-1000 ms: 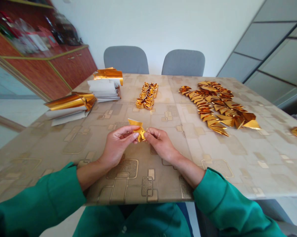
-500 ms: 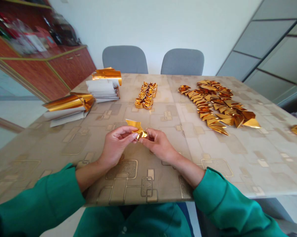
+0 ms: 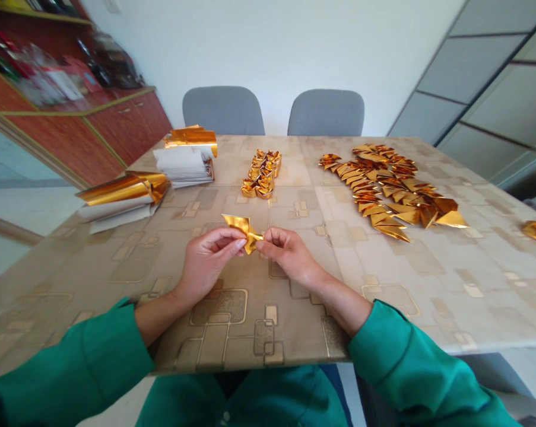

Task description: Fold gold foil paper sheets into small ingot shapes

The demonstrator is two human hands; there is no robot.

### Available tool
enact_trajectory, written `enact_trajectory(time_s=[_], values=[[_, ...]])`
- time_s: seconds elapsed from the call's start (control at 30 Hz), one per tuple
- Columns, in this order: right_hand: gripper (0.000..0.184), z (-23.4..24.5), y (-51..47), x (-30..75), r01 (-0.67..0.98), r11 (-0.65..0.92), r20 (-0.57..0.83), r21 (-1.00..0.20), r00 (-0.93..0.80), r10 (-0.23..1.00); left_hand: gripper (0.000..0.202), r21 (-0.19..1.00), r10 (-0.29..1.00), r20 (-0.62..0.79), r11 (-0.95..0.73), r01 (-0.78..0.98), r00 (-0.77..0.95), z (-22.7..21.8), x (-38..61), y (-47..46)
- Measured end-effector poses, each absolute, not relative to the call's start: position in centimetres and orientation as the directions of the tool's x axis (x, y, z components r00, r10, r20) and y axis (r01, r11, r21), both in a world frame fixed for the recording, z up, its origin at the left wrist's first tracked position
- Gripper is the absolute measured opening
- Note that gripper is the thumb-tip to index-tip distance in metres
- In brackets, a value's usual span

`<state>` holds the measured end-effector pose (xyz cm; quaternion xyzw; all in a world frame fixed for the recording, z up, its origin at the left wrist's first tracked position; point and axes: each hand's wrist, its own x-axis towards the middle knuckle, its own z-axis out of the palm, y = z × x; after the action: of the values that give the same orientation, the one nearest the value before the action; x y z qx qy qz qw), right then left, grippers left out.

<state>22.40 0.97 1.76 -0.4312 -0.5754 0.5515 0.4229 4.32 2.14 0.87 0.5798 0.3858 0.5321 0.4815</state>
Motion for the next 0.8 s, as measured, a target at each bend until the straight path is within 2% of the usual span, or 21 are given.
enact_trajectory(time_s=[0.2, 0.43, 0.5, 0.53, 0.63, 0.7, 0.77, 0.8], values=[[0.031, 1.7, 1.0, 22.7, 0.003, -0.024, -0.024, -1.0, -0.203, 0.979, 0.017, 0.879, 0.882, 0.405, -0.448, 0.165, 0.241, 0.4, 3.7, 2.3], [0.031, 1.9, 1.0, 22.6, -0.026, -0.031, -0.024, -0.999, -0.227, 0.974, 0.012, 0.564, 0.711, 0.66, -0.682, 0.466, 0.242, 1.0, 2.8, 2.7], [0.035, 2.0, 1.0, 22.7, -0.014, -0.009, -0.006, -1.0, -0.224, 0.975, 0.012, 0.541, 0.693, 0.678, -0.697, 0.471, 0.247, 1.3, 2.8, 2.8], [0.037, 2.0, 1.0, 22.7, -0.003, 0.007, 0.007, -1.0, -0.211, 0.977, 0.011, 0.566, 0.705, 0.669, -0.689, 0.454, 0.236, 1.5, 2.8, 2.8], [0.035, 1.7, 1.3, 22.9, 0.057, 0.089, 0.08, -0.994, -0.14, 0.987, 0.004, 0.781, 0.836, 0.543, -0.536, 0.322, 0.073, 1.9, 3.1, 2.9], [0.022, 1.3, 1.5, 23.0, 0.133, 0.178, 0.163, -0.975, -0.115, 0.98, 0.004, 0.941, 0.945, 0.323, -0.316, 0.117, -0.044, 2.0, 3.4, 3.0], [0.008, 1.0, 1.5, 23.0, 0.255, 0.307, 0.282, -0.917, -0.131, 0.951, 0.012, 0.989, 0.997, 0.066, -0.071, -0.13, -0.044, 2.0, 3.5, 3.1], [0.013, 0.9, 1.6, 23.0, 0.327, 0.386, 0.354, -0.863, -0.157, 0.922, 0.015, 0.972, 0.999, -0.043, 0.041, -0.232, -0.005, 2.0, 3.6, 3.0]])
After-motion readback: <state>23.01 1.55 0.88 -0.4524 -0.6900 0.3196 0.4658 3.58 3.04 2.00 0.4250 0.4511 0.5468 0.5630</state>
